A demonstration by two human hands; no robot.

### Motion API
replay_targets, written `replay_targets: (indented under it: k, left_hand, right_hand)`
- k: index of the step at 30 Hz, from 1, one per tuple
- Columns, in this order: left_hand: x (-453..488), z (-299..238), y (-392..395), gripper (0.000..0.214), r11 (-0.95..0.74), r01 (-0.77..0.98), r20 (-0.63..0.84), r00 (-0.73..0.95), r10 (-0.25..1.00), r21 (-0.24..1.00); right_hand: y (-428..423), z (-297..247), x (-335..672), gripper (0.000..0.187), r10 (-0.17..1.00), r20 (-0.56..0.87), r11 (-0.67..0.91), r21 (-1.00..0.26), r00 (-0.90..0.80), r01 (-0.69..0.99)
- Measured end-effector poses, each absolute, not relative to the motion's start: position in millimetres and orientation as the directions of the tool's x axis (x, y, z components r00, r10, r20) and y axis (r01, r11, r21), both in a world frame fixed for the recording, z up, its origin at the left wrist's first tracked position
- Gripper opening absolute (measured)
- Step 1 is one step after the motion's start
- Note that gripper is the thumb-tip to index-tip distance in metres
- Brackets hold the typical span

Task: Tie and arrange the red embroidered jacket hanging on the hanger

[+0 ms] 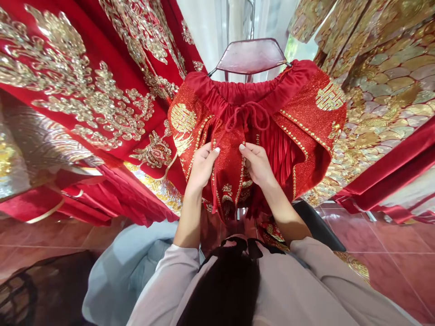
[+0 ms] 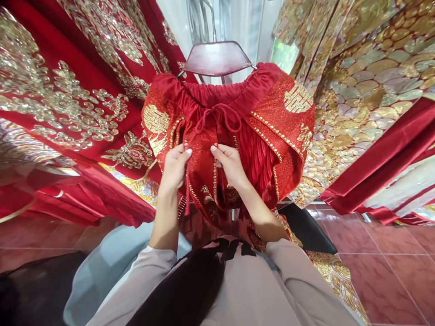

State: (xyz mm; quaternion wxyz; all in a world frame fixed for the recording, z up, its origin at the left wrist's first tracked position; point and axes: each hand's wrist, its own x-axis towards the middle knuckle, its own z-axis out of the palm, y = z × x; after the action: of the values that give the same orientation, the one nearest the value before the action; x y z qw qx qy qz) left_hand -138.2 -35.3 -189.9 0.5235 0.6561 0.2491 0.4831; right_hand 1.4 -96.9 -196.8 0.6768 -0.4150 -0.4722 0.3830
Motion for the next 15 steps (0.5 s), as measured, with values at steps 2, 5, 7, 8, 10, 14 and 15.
replay_targets:
  k: [2, 5, 7, 8, 10, 14, 15]
  left_hand:
    - [-134, -212, -32, 0.023, -0.335, -0.114, 0.351, 0.412, 0.841, 0.935]
    - [-134, -258, -31, 0.018, -0.19, -0.045, 0.19, 0.451, 0.872, 0.981]
    - [-143, -284, -35, 0.021, -0.04, -0.039, 0.055, 0.516, 0.855, 0.998]
    - [-150, -294, -38, 0.024, 0.021, -0.035, 0.002, 0.554, 0.833, 0.999]
    - [-167, -307, -47, 0.027, 0.109, -0.014, -0.077, 0.615, 0.784, 0.994]
    - [-182, -328, -55, 0.025, 0.223, 0.026, -0.19, 0.624, 0.758, 0.974]
    - [-180, -336, -54, 0.024, 0.229, 0.03, -0.201, 0.6, 0.774, 0.973]
  right_hand:
    - [-92, -224, -3, 0.039, 0.918, 0.285, 0.333, -0.932, 0.277, -0.146]
    - [-93, -270, -3, 0.043, 0.957, 0.204, 0.218, -0.975, 0.205, -0.047]
    - [-102, -292, 2, 0.046, 0.979, 0.133, 0.134, -0.991, 0.153, 0.006]
    - [-108, -299, 6, 0.047, 0.987, 0.105, 0.103, -0.995, 0.122, 0.015]
    - [-123, -309, 15, 0.049, 0.997, 0.076, 0.076, -0.997, 0.011, 0.026]
    - [-137, -335, 20, 0.056, 0.999, 0.032, 0.038, -0.986, -0.041, 0.163]
    - [-138, -346, 18, 0.056, 1.0, 0.018, 0.017, -0.979, 0.005, 0.201]
